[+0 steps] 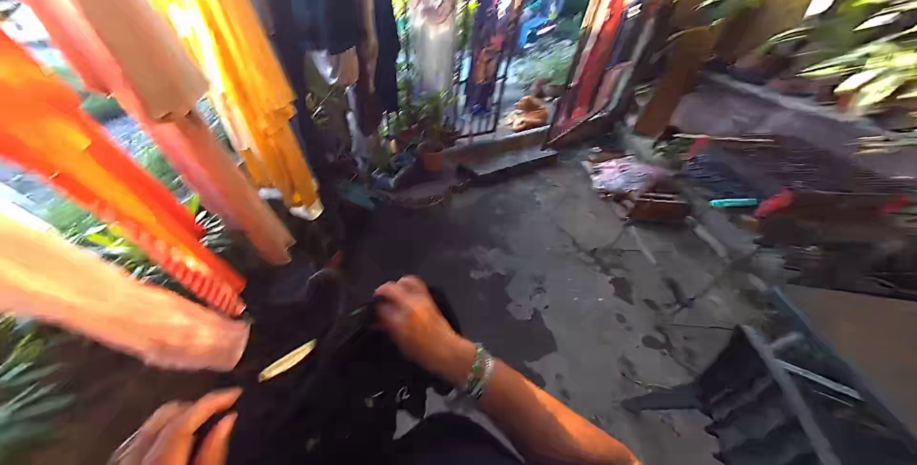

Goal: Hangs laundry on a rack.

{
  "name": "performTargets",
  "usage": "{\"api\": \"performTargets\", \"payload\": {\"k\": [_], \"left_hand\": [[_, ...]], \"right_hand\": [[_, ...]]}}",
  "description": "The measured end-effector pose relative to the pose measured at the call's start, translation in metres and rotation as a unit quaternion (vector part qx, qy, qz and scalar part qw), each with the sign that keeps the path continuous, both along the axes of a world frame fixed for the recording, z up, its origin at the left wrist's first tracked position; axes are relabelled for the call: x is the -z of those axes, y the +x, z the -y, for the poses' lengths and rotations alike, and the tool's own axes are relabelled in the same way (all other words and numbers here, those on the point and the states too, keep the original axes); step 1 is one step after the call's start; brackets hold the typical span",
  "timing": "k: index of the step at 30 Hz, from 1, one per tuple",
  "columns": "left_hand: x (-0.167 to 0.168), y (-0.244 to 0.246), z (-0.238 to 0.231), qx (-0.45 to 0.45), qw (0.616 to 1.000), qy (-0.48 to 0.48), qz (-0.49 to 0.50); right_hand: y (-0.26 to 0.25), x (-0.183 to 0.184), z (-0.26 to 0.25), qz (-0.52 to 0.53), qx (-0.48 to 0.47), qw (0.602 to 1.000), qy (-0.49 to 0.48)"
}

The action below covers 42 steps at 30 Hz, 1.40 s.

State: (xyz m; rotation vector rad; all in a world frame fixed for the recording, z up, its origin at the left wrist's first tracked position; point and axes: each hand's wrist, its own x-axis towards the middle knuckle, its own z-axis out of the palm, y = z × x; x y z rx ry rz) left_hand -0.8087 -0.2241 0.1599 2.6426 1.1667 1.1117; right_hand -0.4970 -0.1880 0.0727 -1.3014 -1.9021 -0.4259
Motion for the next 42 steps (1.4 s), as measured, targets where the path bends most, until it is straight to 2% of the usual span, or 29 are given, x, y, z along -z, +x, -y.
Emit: {"api": "performTargets", "payload": {"k": [3,5,8,13,17,20,23,28,31,35,39,40,42], "left_hand": [[0.028,-0.001,-0.023,0.023,0.995,-0.093,0.025],[0.043,-0.007,-0.039,0.102,0.978,-0.181,0.030],[0.047,-0.003,-0.052,0.236,0.925,-0.298,0.016],[0.052,0.022,-0.062,0.310,0.890,-0.334,0.021],[0.055,0.043,-0.068,0.323,0.876,-0.354,0.051],[0.061,0.050,-0.071,0.299,0.909,-0.279,0.076],[0.064,0.052,-0.075,0.244,0.960,-0.119,0.063],[0.065,0.058,-0.081,0.192,0.981,0.032,0.026],[0.070,0.061,-0.086,0.185,0.974,0.127,-0.017],[0.073,0.066,-0.094,0.200,0.959,0.201,-0.029],[0.078,0.065,-0.096,0.291,0.911,0.294,0.006],[0.077,0.066,-0.096,0.320,0.902,0.290,0.021],[0.073,0.071,-0.092,0.335,0.914,0.222,0.058]], "right_hand": [[0.005,-0.003,0.003,-0.075,-0.033,0.996,0.022],[0.006,-0.006,0.002,-0.080,-0.050,0.995,0.042],[0.002,-0.010,0.001,-0.049,-0.058,0.996,0.053],[-0.003,-0.012,0.000,-0.020,-0.066,0.996,0.064],[0.004,-0.015,0.003,-0.004,-0.041,0.998,0.053],[0.012,-0.017,0.005,0.002,-0.023,0.998,0.050],[0.018,-0.016,0.008,0.006,-0.006,0.999,0.042],[0.025,-0.013,0.012,0.012,0.015,0.999,0.042],[0.026,-0.015,0.015,0.018,0.023,0.998,0.047],[0.027,-0.015,0.017,0.018,0.032,0.998,0.045],[0.030,-0.017,0.017,0.021,0.031,0.999,0.040],[0.031,-0.018,0.018,0.020,0.027,0.999,0.037],[0.032,-0.020,0.018,0.020,0.022,0.999,0.030]]}}
